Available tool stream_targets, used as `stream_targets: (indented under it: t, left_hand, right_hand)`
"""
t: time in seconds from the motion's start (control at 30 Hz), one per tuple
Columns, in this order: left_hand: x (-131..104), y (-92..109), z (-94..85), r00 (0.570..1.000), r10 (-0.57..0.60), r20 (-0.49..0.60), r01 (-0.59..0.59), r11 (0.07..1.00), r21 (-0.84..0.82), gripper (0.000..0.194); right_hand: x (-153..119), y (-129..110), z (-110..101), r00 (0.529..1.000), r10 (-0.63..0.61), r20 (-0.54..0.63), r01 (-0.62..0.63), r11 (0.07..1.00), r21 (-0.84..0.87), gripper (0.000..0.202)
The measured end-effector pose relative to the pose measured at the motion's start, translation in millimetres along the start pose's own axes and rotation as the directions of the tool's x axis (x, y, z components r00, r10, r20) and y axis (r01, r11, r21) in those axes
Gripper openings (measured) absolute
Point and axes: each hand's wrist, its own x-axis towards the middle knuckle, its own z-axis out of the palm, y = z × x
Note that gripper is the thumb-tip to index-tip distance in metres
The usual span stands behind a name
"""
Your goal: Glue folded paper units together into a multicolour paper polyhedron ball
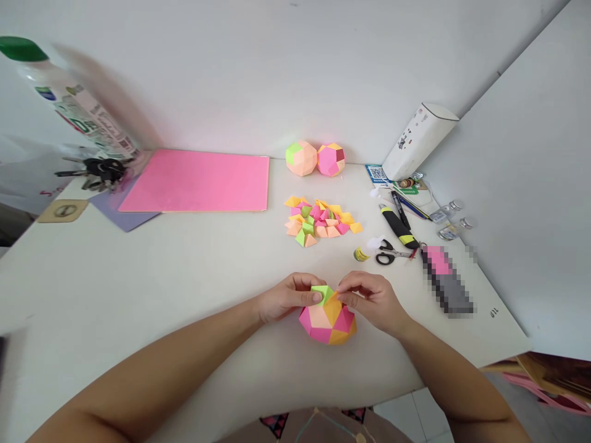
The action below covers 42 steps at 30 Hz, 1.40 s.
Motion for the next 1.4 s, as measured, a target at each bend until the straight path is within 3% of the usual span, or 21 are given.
stream_targets:
  t: [0.47,0.8,1.4]
  left_hand:
    - [-0.7,5.5,4.9,0.998,-0.055,0.024,0.052,0.995,0.085,0.02]
    - [-1.5,5.3,1.5,0.989,-0.128,0.068,0.113,0.976,0.184,0.025]
    - [-1.0,6.5,1.5,0.984,-0.144,0.102,0.114,0.96,0.256,0.024]
  right_hand:
    - [-0.3,1.2,-1.2,0.999,-0.017,0.033,0.018,1.0,-0.014,0.011]
    - [-1.3,5.4,4.4,0.989,0.134,0.056,-0.141,0.98,0.142,0.008]
    - [-1.4,7.5,7.5,0.983,0.176,0.058,-0.184,0.962,0.203,0.012]
